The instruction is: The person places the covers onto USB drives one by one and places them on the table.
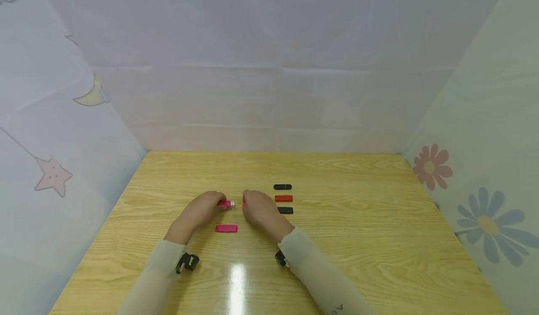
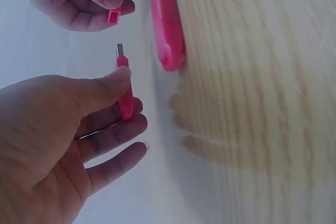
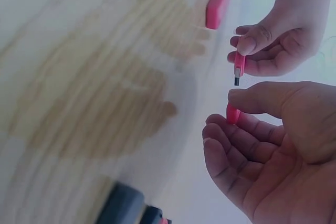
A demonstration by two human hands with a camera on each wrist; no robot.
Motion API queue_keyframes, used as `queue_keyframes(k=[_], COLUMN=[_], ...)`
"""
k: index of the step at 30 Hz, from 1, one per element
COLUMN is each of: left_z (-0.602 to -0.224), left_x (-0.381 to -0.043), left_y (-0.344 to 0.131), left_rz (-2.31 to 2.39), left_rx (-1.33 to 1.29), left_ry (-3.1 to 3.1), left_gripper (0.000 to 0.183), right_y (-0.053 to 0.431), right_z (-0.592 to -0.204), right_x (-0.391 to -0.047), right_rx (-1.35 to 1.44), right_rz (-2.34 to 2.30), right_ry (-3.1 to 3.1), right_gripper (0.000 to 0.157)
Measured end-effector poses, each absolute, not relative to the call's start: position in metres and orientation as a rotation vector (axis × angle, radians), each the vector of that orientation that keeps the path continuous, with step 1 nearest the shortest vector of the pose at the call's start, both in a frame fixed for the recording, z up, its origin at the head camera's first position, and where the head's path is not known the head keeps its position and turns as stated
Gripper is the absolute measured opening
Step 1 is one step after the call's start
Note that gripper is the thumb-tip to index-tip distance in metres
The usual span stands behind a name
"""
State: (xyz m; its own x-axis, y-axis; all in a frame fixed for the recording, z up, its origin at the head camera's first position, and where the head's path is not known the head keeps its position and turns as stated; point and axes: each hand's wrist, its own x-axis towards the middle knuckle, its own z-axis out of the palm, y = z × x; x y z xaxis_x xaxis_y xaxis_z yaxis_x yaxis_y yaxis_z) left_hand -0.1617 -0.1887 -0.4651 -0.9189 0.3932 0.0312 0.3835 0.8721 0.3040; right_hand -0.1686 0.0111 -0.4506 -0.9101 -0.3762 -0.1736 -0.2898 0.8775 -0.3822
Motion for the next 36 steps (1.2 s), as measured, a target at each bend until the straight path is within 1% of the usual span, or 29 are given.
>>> queue_keyframes(k=[7, 12, 15, 23, 36], left_z=[-0.45, -0.442, -0.439, -0.437, -0.434], left_x=[-0.15, -0.144, -0.141, -0.136, -0.135], left_y=[-0.178, -0.169, -0.163, -0.152, -0.136], left_rz=[0.539, 0.586, 0.596, 0.631, 0.656], left_rx=[0.706, 0.722, 0.767, 0.864, 0.934], left_ry=[3.017, 3.006, 3.014, 3.005, 2.999], left_gripper=[0.013, 0.015, 0.014, 0.011, 0.011], right_y=[0.031, 0.046, 0.056, 0.08, 0.105], right_z=[-0.437, -0.437, -0.437, -0.429, -0.433], right_x=[-0.161, -0.16, -0.157, -0.147, -0.143], right_rx=[-0.527, -0.554, -0.58, -0.722, -0.717], right_rz=[-0.639, -0.706, -0.763, -0.896, -0.971], right_ry=[2.811, 2.822, 2.808, 2.787, 2.802], right_gripper=[0.01, 0.006, 0.007, 0.011, 0.009])
